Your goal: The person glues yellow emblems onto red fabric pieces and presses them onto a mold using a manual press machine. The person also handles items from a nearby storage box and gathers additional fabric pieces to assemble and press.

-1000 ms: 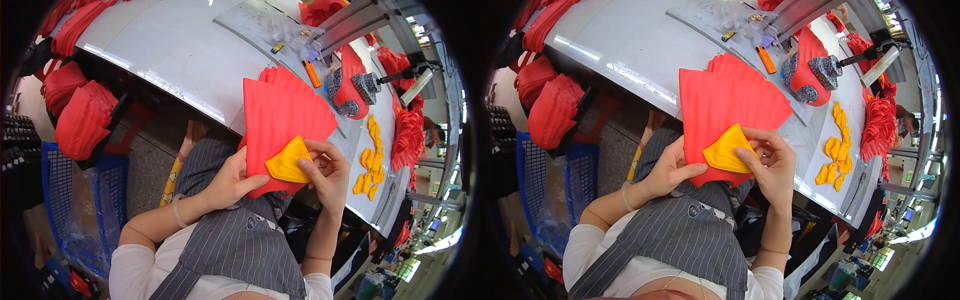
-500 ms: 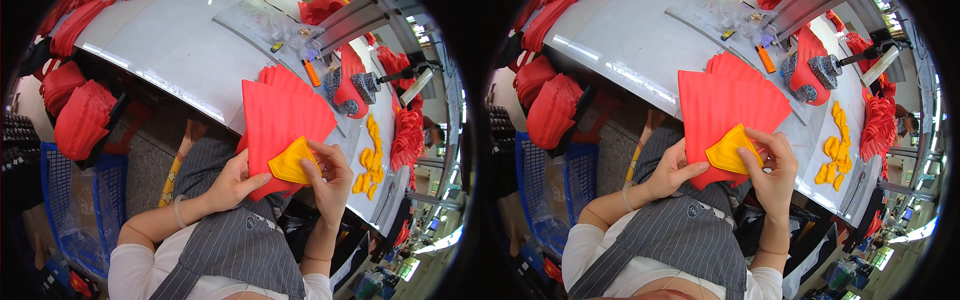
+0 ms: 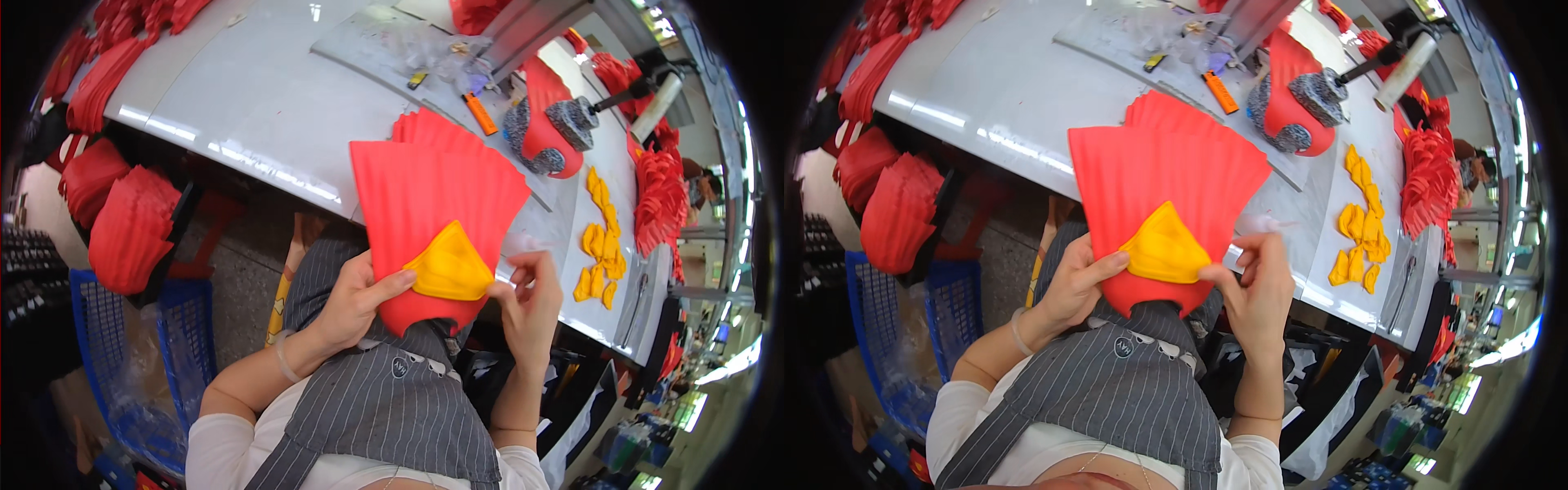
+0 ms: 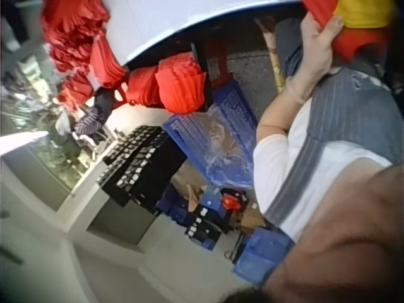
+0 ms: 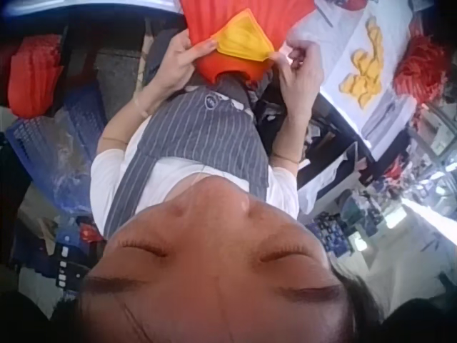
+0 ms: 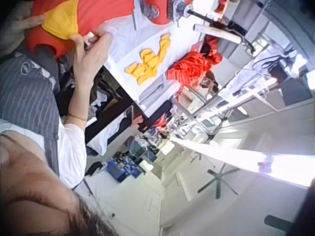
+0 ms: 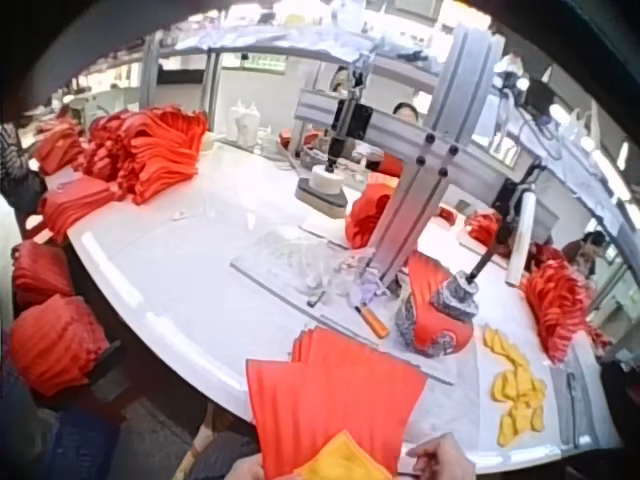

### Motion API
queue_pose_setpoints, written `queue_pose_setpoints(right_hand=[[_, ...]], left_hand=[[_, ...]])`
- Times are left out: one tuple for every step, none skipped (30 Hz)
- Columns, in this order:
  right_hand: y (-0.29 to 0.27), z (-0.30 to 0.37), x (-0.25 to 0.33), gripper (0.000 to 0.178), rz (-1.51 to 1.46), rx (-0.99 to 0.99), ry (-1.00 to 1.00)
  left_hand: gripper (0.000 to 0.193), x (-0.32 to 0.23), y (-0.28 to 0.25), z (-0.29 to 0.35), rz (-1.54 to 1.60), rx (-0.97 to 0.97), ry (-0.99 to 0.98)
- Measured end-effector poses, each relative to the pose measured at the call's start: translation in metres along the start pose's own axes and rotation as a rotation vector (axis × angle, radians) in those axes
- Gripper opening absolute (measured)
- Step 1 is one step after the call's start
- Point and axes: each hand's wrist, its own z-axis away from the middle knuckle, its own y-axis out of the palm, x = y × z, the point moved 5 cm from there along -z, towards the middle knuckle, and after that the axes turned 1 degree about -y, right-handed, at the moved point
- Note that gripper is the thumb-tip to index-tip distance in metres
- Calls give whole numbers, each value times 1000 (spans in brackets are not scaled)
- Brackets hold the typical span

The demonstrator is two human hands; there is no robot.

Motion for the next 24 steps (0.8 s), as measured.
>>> queue_pose_setpoints(right_hand=[[-2,0,-9,53,-3,-20,13],[1,-1,-15,57,-79,34,-64],[4,3,-20,61,-154,88,-136],[4,7,-22,66,-229,139,-210],[0,8,-23,66,-233,115,-193],[-3,7,-22,69,-380,131,-152],[-5,6,-21,72,-530,144,-115],[-6,4,-21,76,-682,155,-82],[-7,3,-22,76,-692,127,-73],[-7,2,-22,73,-767,110,-64],[-8,0,-22,70,-842,95,-57],[-10,-1,-24,67,-917,79,-52],[-12,-4,-27,67,-927,56,-49],[-12,-7,-30,64,-965,70,-29],[-12,-10,-32,61,-1004,89,-12],[-13,-12,-35,58,-1042,109,4],[-15,-14,-37,58,-1051,94,0],[-16,-15,-38,57,-1094,101,1],[-17,-16,-38,57,-1136,109,0],[-17,-16,-37,56,-1178,118,-3],[-19,-14,-36,56,-1184,109,-12],[-21,-13,-33,56,-1173,101,-19],[-25,-13,-31,56,-1160,90,-34],[-29,-14,-28,56,-1146,78,-51]], left_hand=[[40,1,2,-1,61,10,-28],[40,3,4,-2,121,21,-58],[41,7,8,-1,181,29,-96],[41,10,13,-2,169,49,-117],[41,11,16,-3,139,36,-100],[41,12,20,-5,107,25,-83],[41,13,25,-7,75,16,-65],[41,15,31,-10,59,34,-83],[41,15,34,-12,13,0,-61],[41,15,38,-14,-34,-35,-35],[41,13,41,-16,-81,-69,-6],[41,15,47,-18,-98,-51,-18],[41,15,51,-19,-134,-73,6],[41,14,54,-21,-168,-95,32],[40,13,56,-21,-202,-121,62],[40,14,58,-22,-216,-109,59],[41,15,58,-23,-225,-119,71],[42,15,58,-23,-231,-132,86],[43,12,61,-24,-237,-145,103],[43,8,64,-25,-247,-138,105],[44,5,67,-26,-268,-123,90],[46,-1,73,-29,-289,-107,77],[47,-6,79,-32,-310,-87,70],[47,-9,84,-33,-319,-73,85]])
